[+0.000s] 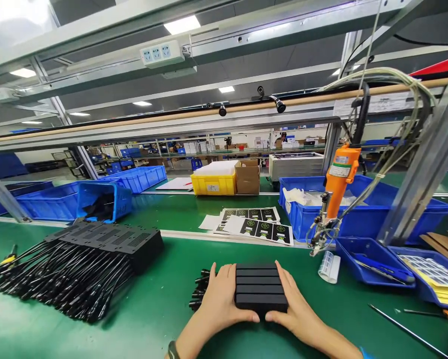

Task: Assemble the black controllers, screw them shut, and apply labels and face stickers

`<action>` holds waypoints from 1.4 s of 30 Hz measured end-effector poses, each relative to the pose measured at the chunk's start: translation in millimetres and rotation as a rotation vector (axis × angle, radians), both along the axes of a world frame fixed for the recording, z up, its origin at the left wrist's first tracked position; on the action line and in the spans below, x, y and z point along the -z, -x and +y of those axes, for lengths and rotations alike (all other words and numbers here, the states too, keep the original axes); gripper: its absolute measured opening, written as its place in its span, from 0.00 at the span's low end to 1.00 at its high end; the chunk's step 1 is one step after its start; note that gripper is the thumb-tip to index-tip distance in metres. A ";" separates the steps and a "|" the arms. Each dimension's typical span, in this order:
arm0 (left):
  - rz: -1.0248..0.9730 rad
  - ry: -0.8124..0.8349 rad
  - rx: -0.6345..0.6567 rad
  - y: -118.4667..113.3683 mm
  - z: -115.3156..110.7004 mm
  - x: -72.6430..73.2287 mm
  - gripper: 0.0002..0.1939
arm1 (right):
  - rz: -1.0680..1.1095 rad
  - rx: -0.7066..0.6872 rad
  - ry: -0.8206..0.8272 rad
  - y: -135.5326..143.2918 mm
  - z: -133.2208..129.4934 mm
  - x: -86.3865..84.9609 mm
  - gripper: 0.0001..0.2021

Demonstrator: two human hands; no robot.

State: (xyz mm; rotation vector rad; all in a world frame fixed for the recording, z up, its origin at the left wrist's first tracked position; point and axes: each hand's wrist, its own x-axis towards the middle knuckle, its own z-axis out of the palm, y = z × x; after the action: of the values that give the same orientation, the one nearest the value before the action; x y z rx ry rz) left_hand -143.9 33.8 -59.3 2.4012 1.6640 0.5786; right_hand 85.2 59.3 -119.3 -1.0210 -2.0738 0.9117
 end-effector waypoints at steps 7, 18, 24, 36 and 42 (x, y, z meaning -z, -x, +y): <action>0.020 -0.124 0.091 -21.9 -23.1 8.3 0.52 | -0.084 0.041 -0.230 -38.3 -34.5 17.5 0.55; -0.092 -0.043 0.119 -24.4 -18.6 33.6 0.61 | -0.186 0.048 -0.126 -59.4 -38.8 45.6 0.57; -0.168 0.104 0.112 -27.0 -19.7 14.7 0.51 | -0.170 0.063 -0.080 -58.9 -43.5 43.8 0.58; -0.077 -0.153 0.211 -29.1 -29.5 4.1 0.47 | -0.019 0.209 -0.178 -53.1 -54.4 41.9 0.45; -0.057 -0.397 0.230 -20.3 -27.0 22.5 0.40 | 0.048 0.215 -0.350 -54.2 -50.3 50.6 0.42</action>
State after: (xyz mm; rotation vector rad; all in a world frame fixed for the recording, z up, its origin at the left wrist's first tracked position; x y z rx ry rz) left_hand -123.6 6.8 -81.8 2.7623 1.3224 1.0051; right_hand 139.4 9.0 -169.8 -0.9956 -1.9492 0.4414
